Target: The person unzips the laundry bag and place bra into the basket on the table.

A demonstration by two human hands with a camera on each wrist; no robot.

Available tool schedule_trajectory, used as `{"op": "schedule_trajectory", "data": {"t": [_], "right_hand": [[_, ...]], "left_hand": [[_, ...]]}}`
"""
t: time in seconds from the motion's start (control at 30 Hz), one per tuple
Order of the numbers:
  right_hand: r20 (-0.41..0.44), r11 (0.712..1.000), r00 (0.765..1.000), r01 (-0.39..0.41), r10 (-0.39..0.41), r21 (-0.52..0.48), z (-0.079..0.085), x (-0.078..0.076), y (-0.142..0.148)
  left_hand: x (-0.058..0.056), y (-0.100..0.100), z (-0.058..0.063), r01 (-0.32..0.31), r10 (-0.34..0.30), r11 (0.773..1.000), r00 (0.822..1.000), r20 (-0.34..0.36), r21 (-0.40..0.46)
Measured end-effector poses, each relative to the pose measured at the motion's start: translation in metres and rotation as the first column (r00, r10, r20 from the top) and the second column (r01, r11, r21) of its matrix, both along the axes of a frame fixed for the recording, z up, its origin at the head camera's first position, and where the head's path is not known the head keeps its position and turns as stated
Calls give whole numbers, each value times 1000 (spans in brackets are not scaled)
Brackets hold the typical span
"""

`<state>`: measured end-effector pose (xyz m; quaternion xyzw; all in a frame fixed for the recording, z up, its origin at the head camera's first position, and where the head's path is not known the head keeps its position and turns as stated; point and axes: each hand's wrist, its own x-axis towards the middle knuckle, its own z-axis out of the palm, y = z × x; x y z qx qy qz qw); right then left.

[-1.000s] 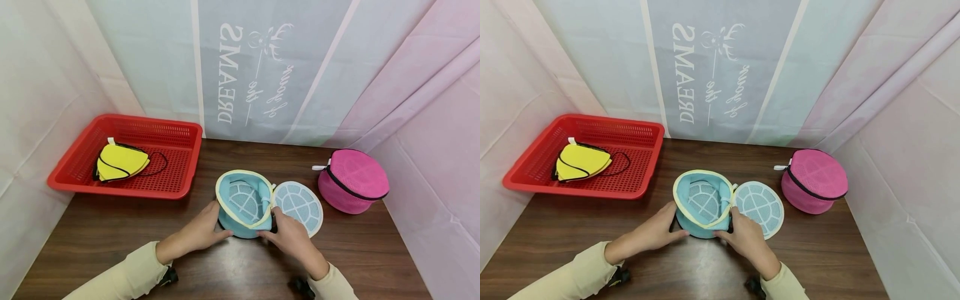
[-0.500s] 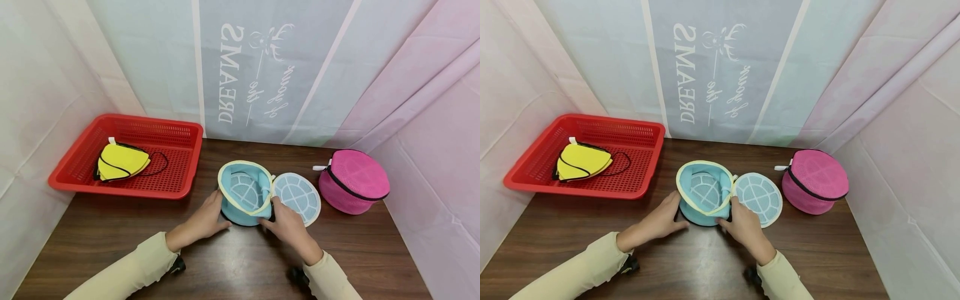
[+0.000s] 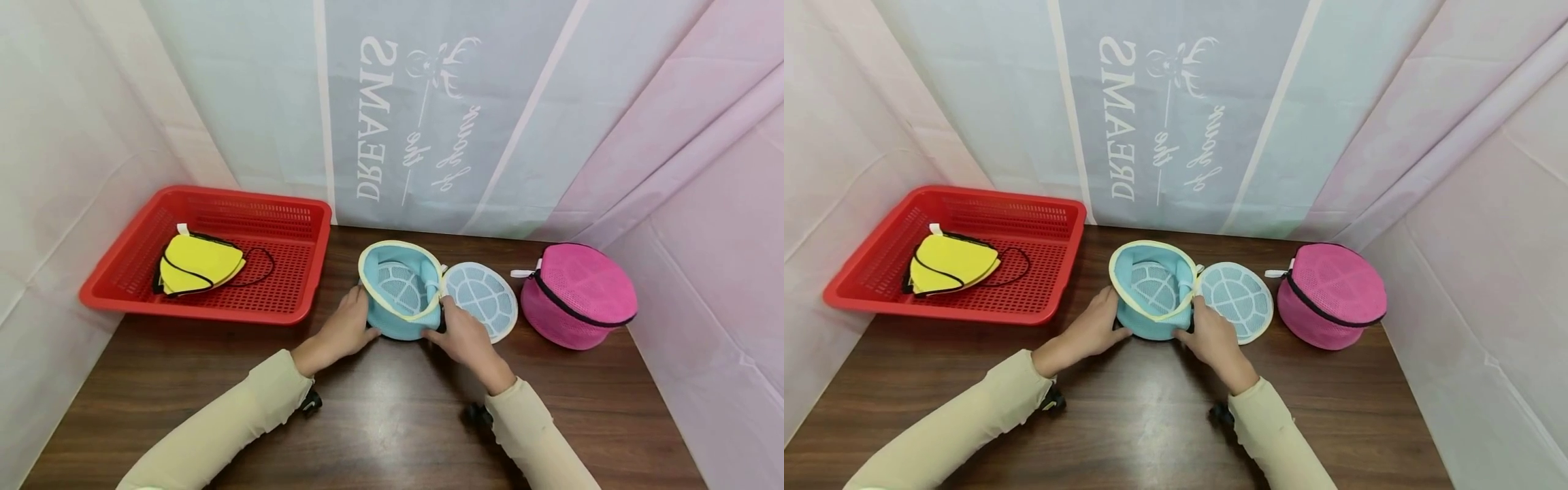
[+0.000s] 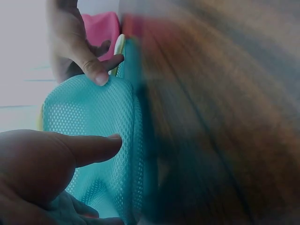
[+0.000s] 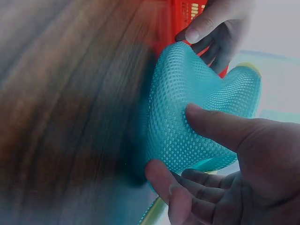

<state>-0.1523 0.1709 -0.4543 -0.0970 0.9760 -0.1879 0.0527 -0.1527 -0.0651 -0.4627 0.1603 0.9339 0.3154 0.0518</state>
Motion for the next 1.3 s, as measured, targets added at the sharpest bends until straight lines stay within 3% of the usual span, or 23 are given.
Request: {"op": "schedule_trajectory", "data": {"t": [0.4, 0.73, 0.97, 1.3], "right_hand": [[76, 1000, 997, -8, 7, 14, 9, -22, -5], [30, 1000, 999, 12, -12, 6, 6, -37, -11], [5, 999, 999, 33, -33, 4, 2, -43, -12], [-13, 999, 999, 52, -52, -8, -2, -46, -11]], "left_hand": [[-29, 8, 4, -68, 67, 997, 997, 38, 27], [-45, 12, -1, -130, 130, 991, 991, 39, 3], [-53, 14, -1, -146, 146, 989, 988, 41, -10], [-55, 13, -1, -154, 154, 988, 987, 46, -10]]}}
